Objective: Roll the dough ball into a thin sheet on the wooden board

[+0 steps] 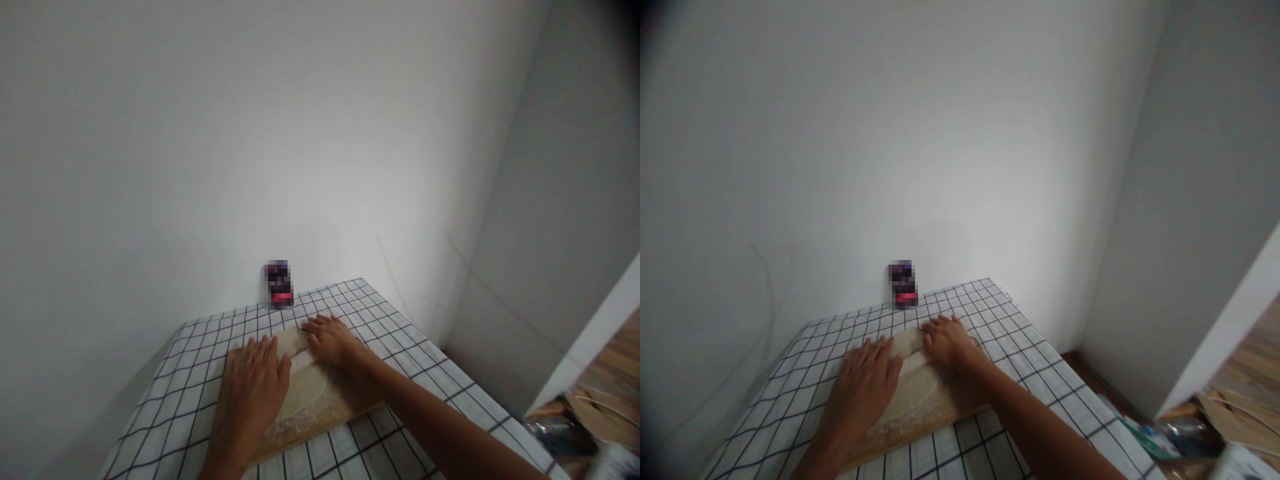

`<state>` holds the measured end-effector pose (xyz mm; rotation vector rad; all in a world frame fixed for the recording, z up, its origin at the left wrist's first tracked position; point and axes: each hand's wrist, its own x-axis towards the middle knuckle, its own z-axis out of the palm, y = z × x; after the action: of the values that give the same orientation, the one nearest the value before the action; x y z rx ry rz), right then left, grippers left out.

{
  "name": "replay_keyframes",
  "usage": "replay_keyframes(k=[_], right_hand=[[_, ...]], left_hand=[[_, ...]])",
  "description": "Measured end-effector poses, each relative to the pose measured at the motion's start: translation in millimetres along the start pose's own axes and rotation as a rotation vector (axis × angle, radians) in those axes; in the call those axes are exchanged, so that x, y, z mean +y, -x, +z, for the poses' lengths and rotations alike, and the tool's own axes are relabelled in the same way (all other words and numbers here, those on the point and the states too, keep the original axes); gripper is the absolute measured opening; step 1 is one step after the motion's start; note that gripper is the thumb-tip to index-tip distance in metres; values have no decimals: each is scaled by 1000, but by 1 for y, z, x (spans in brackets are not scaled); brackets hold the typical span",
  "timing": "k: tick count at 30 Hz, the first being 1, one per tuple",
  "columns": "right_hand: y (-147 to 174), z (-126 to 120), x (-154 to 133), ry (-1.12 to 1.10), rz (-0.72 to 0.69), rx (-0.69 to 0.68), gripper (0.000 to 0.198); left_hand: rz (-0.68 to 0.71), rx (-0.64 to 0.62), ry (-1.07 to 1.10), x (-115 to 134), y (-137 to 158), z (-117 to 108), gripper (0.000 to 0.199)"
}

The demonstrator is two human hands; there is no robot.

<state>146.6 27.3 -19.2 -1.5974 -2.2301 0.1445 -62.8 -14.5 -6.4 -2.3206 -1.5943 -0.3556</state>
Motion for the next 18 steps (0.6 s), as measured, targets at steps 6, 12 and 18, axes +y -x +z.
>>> replay_keyframes(k=[6, 12, 18], right_hand=[[59, -3, -18, 47, 60, 172, 41], [73, -9, -34, 139, 63, 211, 30], [59, -14, -30, 158, 66, 120, 58]], left_hand=[[35, 36, 5, 11, 37, 5, 55], [94, 30, 34, 5, 59, 23, 57], [155, 29, 59, -3, 56, 26, 53]])
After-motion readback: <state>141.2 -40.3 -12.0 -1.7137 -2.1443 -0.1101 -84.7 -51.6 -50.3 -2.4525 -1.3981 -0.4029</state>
